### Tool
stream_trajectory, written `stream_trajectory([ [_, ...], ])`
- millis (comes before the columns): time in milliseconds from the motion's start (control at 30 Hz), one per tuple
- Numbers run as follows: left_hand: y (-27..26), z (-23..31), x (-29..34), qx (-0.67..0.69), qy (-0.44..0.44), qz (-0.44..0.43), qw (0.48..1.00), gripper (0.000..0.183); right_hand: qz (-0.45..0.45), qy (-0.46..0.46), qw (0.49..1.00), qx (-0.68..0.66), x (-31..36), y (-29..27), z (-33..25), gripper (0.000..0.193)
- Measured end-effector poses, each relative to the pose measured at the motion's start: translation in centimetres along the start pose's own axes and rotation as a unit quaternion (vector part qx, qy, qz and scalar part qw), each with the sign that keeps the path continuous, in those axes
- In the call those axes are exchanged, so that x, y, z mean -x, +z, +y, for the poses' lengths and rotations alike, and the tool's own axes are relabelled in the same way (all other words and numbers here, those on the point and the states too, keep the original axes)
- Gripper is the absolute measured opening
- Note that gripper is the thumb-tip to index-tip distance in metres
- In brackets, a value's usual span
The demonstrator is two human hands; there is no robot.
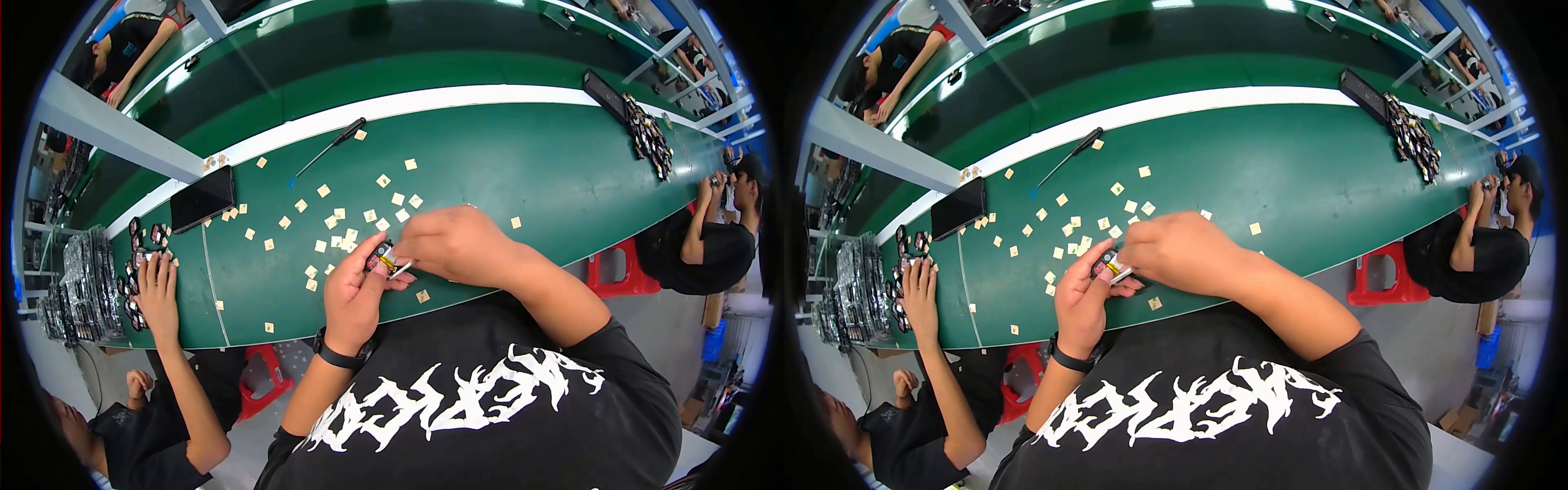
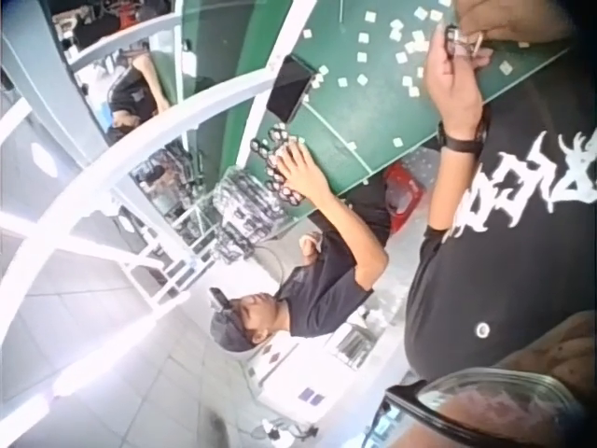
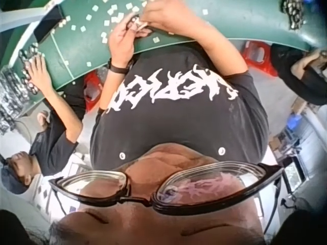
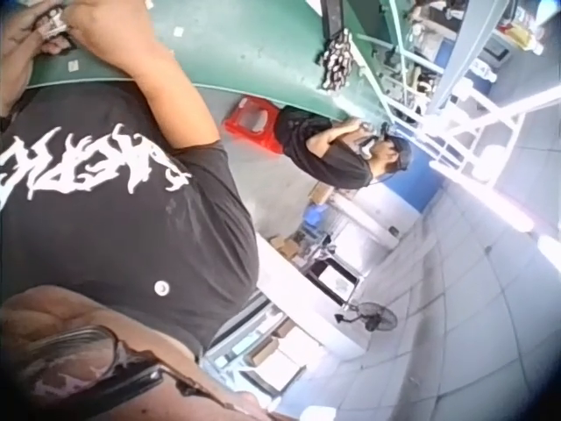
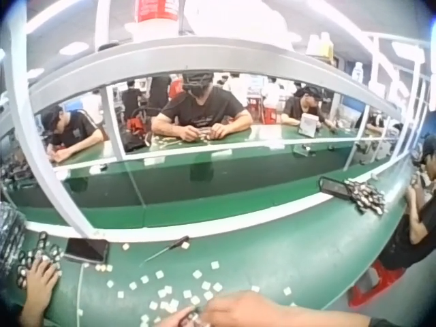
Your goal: Assembling small electronic components, specifically batteries and circuit boards into small device housings on a factory assembly line.
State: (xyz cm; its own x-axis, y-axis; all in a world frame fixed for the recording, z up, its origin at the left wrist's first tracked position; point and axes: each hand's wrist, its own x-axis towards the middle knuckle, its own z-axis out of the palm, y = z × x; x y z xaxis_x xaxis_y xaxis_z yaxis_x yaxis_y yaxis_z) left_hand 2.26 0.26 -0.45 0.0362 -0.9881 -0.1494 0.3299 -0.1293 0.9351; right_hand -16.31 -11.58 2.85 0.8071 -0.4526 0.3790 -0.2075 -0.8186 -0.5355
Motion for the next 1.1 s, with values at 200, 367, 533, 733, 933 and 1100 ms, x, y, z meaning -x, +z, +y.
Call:
stream_trajectory([
  [200,-0.4,-0.3,0.1,-0.005,0.021,-0.031,0.999,0.043,-0.045,-0.076,0.99,0.107,-0.6,-0.7,-0.4,0.015],
  [367,-0.8,-0.5,0.1,-0.001,0.028,-0.041,0.999,0.046,0.019,-0.097,0.986,0.132,-0.2,0.1,-0.2,0.015],
  [533,-1.0,-0.8,0.3,0.019,0.008,-0.052,0.998,0.046,0.044,-0.083,0.993,0.071,0.8,1.7,0.1,0.029],
  [733,-0.8,-0.5,0.1,0.063,0.01,0.0,0.998,0.044,0.053,0.023,0.998,0.016,1.8,3.1,-2.0,0.043],
  [933,-0.9,-0.1,0.2,0.079,0.025,-0.004,0.997,0.044,0.039,0.078,0.996,-0.021,2.0,3.2,-3.3,0.048],
  [1100,-0.6,0.1,0.0,0.121,0.01,0.019,0.992,0.044,0.011,0.078,0.997,-0.004,2.2,2.5,-2.6,0.054],
])
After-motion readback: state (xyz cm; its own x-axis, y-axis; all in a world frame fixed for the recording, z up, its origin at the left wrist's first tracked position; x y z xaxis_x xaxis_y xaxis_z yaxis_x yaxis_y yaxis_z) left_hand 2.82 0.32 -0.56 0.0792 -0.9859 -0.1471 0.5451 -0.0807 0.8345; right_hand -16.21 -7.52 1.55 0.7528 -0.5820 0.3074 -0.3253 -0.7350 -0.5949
